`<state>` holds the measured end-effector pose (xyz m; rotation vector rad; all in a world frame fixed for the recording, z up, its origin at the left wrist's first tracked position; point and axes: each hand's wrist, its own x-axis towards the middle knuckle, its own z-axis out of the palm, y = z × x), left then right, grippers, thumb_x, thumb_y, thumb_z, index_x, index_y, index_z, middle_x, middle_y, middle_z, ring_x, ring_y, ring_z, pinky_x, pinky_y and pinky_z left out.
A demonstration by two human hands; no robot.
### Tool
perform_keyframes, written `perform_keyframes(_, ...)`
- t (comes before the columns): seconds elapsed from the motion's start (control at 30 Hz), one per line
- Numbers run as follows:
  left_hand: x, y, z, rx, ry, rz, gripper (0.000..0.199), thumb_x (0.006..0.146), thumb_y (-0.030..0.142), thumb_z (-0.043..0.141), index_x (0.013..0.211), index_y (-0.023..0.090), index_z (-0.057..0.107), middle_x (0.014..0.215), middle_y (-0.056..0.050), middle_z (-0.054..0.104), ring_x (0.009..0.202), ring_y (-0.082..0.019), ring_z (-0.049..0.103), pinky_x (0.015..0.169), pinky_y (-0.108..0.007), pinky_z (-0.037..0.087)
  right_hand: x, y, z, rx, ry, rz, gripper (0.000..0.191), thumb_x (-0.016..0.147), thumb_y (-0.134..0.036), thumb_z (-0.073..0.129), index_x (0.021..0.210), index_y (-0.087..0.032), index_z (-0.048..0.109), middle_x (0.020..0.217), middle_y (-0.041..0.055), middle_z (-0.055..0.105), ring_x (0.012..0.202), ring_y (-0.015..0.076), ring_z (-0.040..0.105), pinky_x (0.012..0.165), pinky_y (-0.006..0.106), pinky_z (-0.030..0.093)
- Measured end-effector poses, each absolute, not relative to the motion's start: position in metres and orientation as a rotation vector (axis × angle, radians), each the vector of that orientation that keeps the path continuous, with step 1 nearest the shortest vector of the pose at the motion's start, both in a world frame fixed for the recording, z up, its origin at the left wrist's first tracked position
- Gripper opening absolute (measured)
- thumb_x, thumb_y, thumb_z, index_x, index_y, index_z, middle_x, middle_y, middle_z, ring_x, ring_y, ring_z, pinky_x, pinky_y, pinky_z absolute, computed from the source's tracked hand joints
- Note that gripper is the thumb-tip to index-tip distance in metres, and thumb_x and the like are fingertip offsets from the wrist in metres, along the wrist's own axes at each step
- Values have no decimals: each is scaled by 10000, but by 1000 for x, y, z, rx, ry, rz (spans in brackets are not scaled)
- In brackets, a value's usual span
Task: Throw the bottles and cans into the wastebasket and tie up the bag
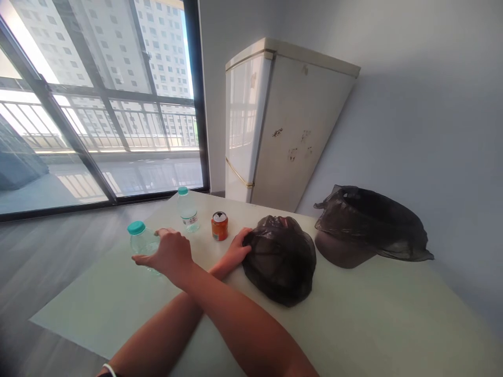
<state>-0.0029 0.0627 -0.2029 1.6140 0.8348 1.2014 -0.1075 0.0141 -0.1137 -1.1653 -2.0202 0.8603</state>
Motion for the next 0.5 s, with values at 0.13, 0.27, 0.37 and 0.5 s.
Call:
perform_keyframes(0.13, -3, 63, -204, 1593, 844, 1213, 581, 631, 37, 512, 1171, 210, 640, 1235, -56, 627, 1153, -252, 562, 1092, -396, 423, -109, 15, -121, -1198, -2036, 826, 768, 644, -659, 836, 1250, -213, 678, 1215, 90, 736, 1099, 283, 700, 912, 389, 550)
perform_keyframes(0.27, -2, 63, -205, 1590, 844, 1218, 558, 619, 41, 511, 1135, 202, 646, 1215, -61, 629, 1153, -257, 563, 1087, -401, 426, -110, 14, -133, -1323, -2128, 828, 647, 612, -664, 836, 1064, -218, 710, 1012, 74, 768, 924, 275, 729, 772, 359, 551)
perform_keyframes(0.37, -1, 65, -206, 1577, 847, 1218, 550, 599, 40, 512, 1107, 200, 649, 1203, -61, 634, 1151, -259, 565, 1077, -400, 434, -109, 13, -143, -1394, -2183, 871, 518, 630, -610, 834, 954, -229, 699, 929, 56, 770, 846, 251, 732, 693, 320, 524)
perform_keyframes(0.5, -2, 66, -208, 1587, 842, 1226, 558, 603, 45, 513, 1121, 204, 646, 1209, -58, 634, 1159, -255, 566, 1086, -397, 429, -108, 12, -149, -1414, -2221, 874, 497, 641, -586, 828, 962, -231, 697, 947, 62, 777, 856, 251, 740, 691, 312, 522)
